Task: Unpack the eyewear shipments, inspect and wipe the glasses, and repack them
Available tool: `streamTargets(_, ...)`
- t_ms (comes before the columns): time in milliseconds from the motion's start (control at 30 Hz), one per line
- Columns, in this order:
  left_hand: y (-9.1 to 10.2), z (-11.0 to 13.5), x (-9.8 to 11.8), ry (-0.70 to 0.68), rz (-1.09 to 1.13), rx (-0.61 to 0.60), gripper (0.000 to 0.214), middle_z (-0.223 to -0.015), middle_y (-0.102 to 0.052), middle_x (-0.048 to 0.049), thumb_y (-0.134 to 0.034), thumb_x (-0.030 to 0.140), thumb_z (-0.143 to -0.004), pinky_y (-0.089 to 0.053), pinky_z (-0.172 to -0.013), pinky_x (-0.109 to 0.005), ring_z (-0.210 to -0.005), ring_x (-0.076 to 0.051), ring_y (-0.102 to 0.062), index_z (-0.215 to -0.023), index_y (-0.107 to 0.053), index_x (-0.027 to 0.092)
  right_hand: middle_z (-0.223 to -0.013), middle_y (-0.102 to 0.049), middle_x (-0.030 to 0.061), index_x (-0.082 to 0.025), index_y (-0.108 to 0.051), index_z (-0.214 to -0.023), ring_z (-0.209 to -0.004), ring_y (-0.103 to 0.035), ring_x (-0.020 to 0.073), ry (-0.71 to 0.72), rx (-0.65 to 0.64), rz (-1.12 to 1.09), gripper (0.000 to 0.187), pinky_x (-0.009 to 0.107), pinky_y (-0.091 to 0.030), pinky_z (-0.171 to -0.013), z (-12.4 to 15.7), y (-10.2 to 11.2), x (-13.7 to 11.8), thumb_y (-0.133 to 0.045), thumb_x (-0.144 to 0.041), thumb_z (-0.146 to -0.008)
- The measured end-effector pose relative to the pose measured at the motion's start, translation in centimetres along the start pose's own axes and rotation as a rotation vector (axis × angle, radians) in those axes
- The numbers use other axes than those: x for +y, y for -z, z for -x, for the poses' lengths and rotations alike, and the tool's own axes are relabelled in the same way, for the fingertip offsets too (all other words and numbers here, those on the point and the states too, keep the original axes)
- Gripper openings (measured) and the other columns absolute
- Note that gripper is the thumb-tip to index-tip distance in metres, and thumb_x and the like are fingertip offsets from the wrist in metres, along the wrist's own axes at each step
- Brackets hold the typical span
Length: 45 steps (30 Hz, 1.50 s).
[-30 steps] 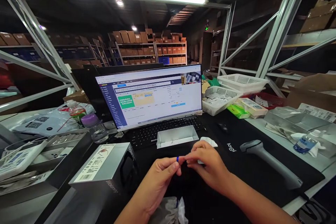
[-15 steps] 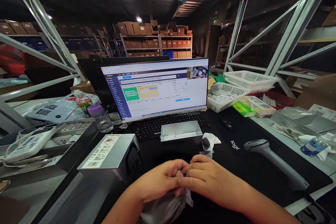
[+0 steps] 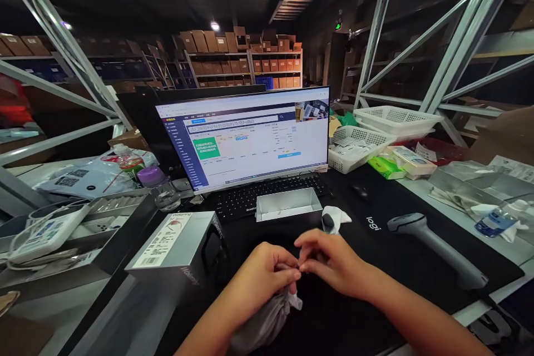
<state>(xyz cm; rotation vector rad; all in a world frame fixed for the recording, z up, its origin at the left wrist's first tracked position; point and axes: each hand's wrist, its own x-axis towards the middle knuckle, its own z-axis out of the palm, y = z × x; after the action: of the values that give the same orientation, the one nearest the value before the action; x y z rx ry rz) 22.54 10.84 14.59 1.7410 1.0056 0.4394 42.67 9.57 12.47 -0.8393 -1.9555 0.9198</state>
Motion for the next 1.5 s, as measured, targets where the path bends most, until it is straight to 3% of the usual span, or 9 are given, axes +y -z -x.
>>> streamTargets(100, -0.8, -0.4, -0.3, -0.105, -0.150, 0.202, 0.023, -0.068, -0.072, -0.0042, -0.060, 0.031, -0.087, -0.039, -0.055, -0.024, -0.058, -0.014, -0.060, -0.084, -0.077, 0.016, -0.073, -0.064, -0.0050, -0.021, -0.056, -0.102, -0.058, -0.062, 0.0103, -0.240, 0.182, -0.378, 0.033, 0.020, -0.046, -0.051, -0.7, -0.4, 0.4, -0.077, -0.027, -0.078)
streamTargets(233, -1.4, -0.5, -0.8, -0.389, -0.398, 0.399, 0.019, -0.073, -0.074, -0.0014, -0.059, 0.025, -0.092, -0.050, -0.069, -0.026, -0.067, -0.016, -0.068, -0.087, -0.076, 0.022, -0.066, -0.059, -0.0069, -0.019, -0.056, -0.095, -0.052, -0.058, 0.0096, -0.374, 0.209, -0.560, 0.043, 0.016, -0.031, -0.037, -1.2, -0.3, 0.8, -0.085, -0.039, -0.069)
streamTargets(367, -1.6, -0.5, -1.6, -0.930, -0.789, 0.618, 0.020, -0.080, -0.076, -0.0014, -0.053, 0.009, -0.093, -0.059, -0.080, -0.029, -0.066, -0.014, -0.071, -0.102, -0.069, 0.016, -0.065, -0.062, -0.0057, -0.018, -0.060, -0.096, -0.061, -0.065, 0.0131, -0.390, 0.205, -0.610, 0.044, 0.017, -0.034, -0.043, -1.3, 0.1, 1.1, -0.087, -0.036, -0.066)
streamTargets(500, -1.7, -0.4, -2.0, -1.068, -1.090, 0.675, 0.020, -0.085, -0.076, -0.0090, -0.051, 0.004, -0.091, -0.063, -0.077, -0.034, -0.067, -0.016, -0.070, -0.106, -0.065, 0.005, -0.061, -0.065, -0.0046, -0.016, -0.064, -0.088, -0.061, -0.066, 0.0134, -0.370, 0.196, -0.641, 0.040, 0.024, -0.045, -0.061, -1.4, 0.2, 1.0, -0.089, -0.036, -0.064)
streamTargets(767, -2.3, -0.1, -2.1, -1.118, -1.225, 0.759, 0.019, -0.080, -0.075, -0.0115, -0.054, 0.001, -0.089, -0.062, -0.085, -0.039, -0.065, -0.014, -0.066, -0.105, -0.064, 0.000, -0.057, -0.063, -0.0051, -0.016, -0.063, -0.080, -0.056, -0.060, 0.0115, -0.388, 0.225, -0.773, 0.041, 0.025, -0.041, -0.060, -1.5, -0.6, 0.4, -0.091, -0.037, -0.058)
streamTargets(1033, -2.1, 0.3, -2.2, -1.178, -1.228, 0.733, 0.024, -0.084, -0.076, -0.0133, -0.044, 0.005, -0.095, -0.060, -0.089, -0.036, -0.071, -0.015, -0.069, -0.106, -0.065, 0.000, -0.055, -0.061, -0.0057, -0.017, -0.060, -0.077, -0.052, -0.058, 0.0080, -0.529, 0.134, -0.979, 0.035, 0.020, -0.013, -0.042, -1.3, -0.9, 1.2, -0.087, -0.024, -0.056)
streamTargets(1267, -2.0, -0.1, -1.9, -1.189, -1.154, 0.763, 0.018, -0.085, -0.076, -0.0126, -0.051, 0.003, -0.091, -0.055, -0.095, -0.036, -0.077, -0.017, -0.071, -0.103, -0.065, 0.001, -0.070, -0.068, 0.0015, -0.015, -0.062, -0.087, -0.059, -0.060, 0.0090, -0.390, 0.038, -0.886, 0.032, 0.017, -0.024, -0.044, -1.6, -0.7, 1.3, -0.081, -0.035, -0.071)
streamTargets(1400, -1.8, -0.2, -1.4, -1.015, -0.916, 0.769, 0.018, -0.080, -0.074, -0.0042, -0.056, 0.003, -0.089, -0.053, -0.089, -0.027, -0.071, -0.013, -0.068, -0.103, -0.065, 0.010, -0.105, -0.064, 0.0060, -0.019, -0.054, -0.110, -0.070, -0.060, 0.0096, -0.273, 0.014, -0.675, 0.037, 0.019, -0.035, -0.050, -1.1, 0.4, 0.8, -0.071, -0.035, -0.080)
streamTargets(1500, -1.7, 0.1, -0.9, -0.599, -0.614, 0.590, 0.020, -0.065, -0.065, 0.0002, -0.054, 0.020, -0.094, -0.047, -0.063, -0.022, -0.060, -0.012, -0.059, -0.079, -0.066, 0.017, -0.115, -0.056, 0.0036, -0.026, -0.044, -0.125, -0.072, -0.055, 0.0077, -0.138, -0.079, -0.348, 0.061, 0.019, -0.040, -0.055, -0.2, 1.3, -0.2, -0.068, -0.010, -0.072)
